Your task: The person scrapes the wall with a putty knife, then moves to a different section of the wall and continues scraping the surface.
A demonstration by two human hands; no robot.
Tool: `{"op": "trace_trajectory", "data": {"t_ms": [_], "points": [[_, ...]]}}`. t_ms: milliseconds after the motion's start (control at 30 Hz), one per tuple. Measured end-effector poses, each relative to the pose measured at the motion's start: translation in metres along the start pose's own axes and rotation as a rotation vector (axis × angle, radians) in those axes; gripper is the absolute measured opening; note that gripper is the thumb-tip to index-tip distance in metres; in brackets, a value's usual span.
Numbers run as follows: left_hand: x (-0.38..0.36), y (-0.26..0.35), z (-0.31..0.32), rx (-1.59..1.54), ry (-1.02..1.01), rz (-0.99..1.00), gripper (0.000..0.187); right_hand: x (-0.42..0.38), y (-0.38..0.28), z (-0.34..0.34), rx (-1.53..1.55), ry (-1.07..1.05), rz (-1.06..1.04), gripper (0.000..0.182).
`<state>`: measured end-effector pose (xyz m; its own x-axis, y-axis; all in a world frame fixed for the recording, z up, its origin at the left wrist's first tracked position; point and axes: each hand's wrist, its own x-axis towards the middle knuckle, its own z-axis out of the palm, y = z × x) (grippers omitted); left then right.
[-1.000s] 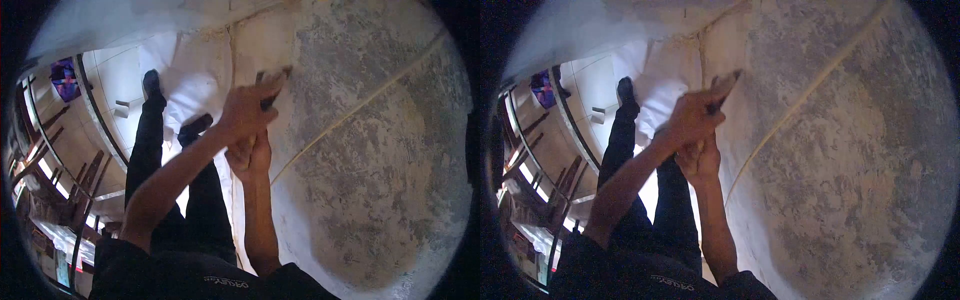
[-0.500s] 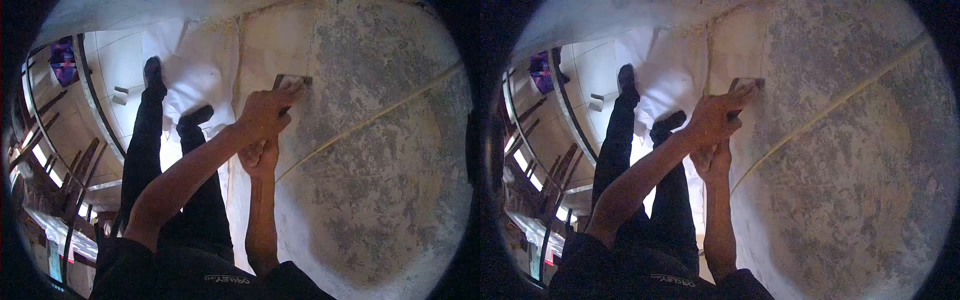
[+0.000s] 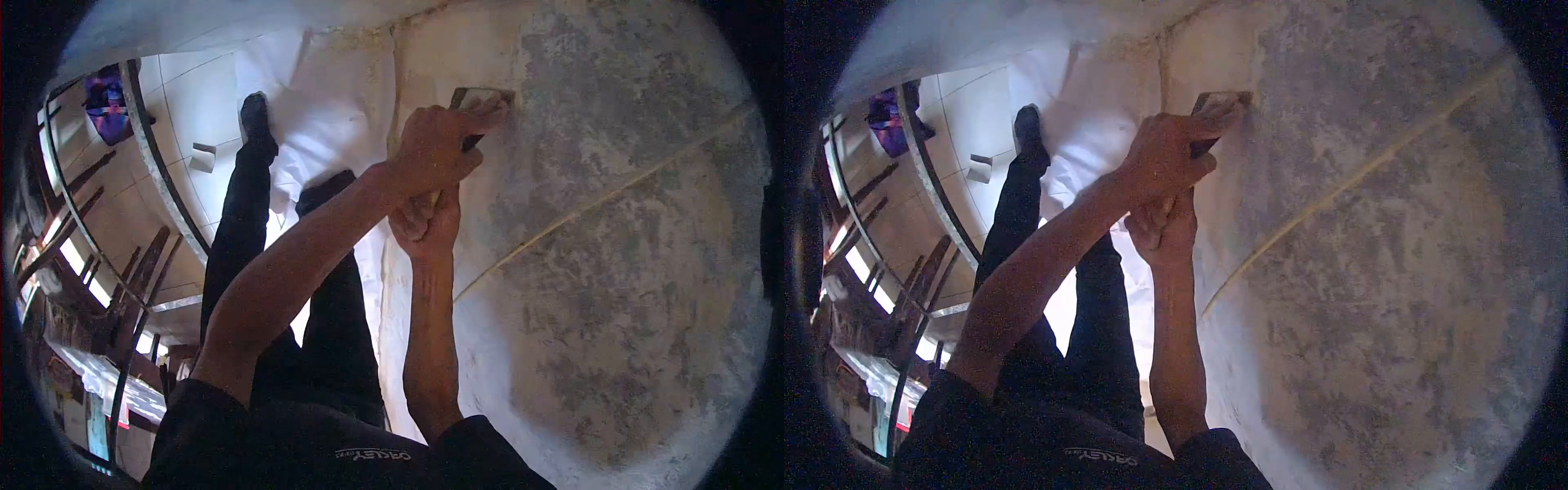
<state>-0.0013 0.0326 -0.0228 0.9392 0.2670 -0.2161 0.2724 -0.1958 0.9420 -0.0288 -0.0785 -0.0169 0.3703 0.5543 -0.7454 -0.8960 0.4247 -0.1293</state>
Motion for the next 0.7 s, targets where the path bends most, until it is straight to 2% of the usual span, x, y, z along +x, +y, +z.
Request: {"op": "trace_trajectory", "data": {"t_ms": [133, 200, 233, 267, 300, 333, 367, 400, 467, 500, 533, 600, 633, 700], "points": [[-0.010, -0.001, 0.018, 0.059, 0.067, 0.046, 0.065, -0.016, -0.003, -0.004, 0.019, -0.050, -0.009, 0.046], [-0.019, 0.000, 0.027, 0.002, 0.302, 0.277, 0.067, -0.031, -0.002, 0.004, 0.003, -0.037, 0.037, 0.045], [-0.017, 0.000, 0.025, 0.003, 0.303, 0.272, 0.067, -0.029, -0.001, 0.008, -0.071, 0.044, -0.027, 0.045], [-0.012, -0.001, 0.024, -0.026, 0.208, 0.180, 0.068, -0.027, -0.004, 0.011, -0.067, 0.057, -0.032, 0.045], [-0.002, 0.001, 0.017, -0.047, 0.121, 0.097, 0.068, -0.017, -0.012, 0.024, -0.096, 0.163, -0.043, 0.044], [0.011, 0.003, 0.008, -0.043, 0.127, 0.099, 0.068, -0.001, -0.021, 0.029, -0.127, 0.262, -0.048, 0.042], [0.020, 0.005, 0.002, -0.031, 0.138, 0.060, 0.066, 0.016, -0.033, -0.002, -0.009, -0.341, 0.102, 0.042], [0.022, 0.007, 0.002, -0.027, 0.144, 0.016, 0.064, 0.008, -0.027, 0.002, -0.005, -0.323, 0.103, 0.042], [-0.003, 0.000, 0.016, -0.016, 0.137, 0.026, 0.064, -0.010, -0.005, 0.031, 0.005, 0.388, -0.035, 0.045], [-0.019, -0.002, 0.024, -0.006, 0.124, 0.023, 0.063, -0.024, 0.005, 0.019, -0.081, 0.507, -0.075, 0.047], [-0.027, -0.002, 0.028, -0.004, 0.131, 0.028, 0.063, -0.032, 0.011, -0.029, 0.066, 0.285, 0.039, 0.041], [-0.038, -0.005, 0.032, -0.027, -0.014, -0.044, 0.056, -0.035, 0.010, -0.036, 0.127, -0.215, 0.061, 0.042], [-0.035, -0.004, 0.032, -0.034, -0.024, -0.050, 0.056, -0.035, 0.008, -0.020, 0.132, -0.201, 0.058, 0.042], [-0.013, -0.011, 0.024, 0.066, 0.151, 0.074, 0.055, -0.016, 0.001, 0.012, 0.003, 0.255, -0.040, 0.042]]}}
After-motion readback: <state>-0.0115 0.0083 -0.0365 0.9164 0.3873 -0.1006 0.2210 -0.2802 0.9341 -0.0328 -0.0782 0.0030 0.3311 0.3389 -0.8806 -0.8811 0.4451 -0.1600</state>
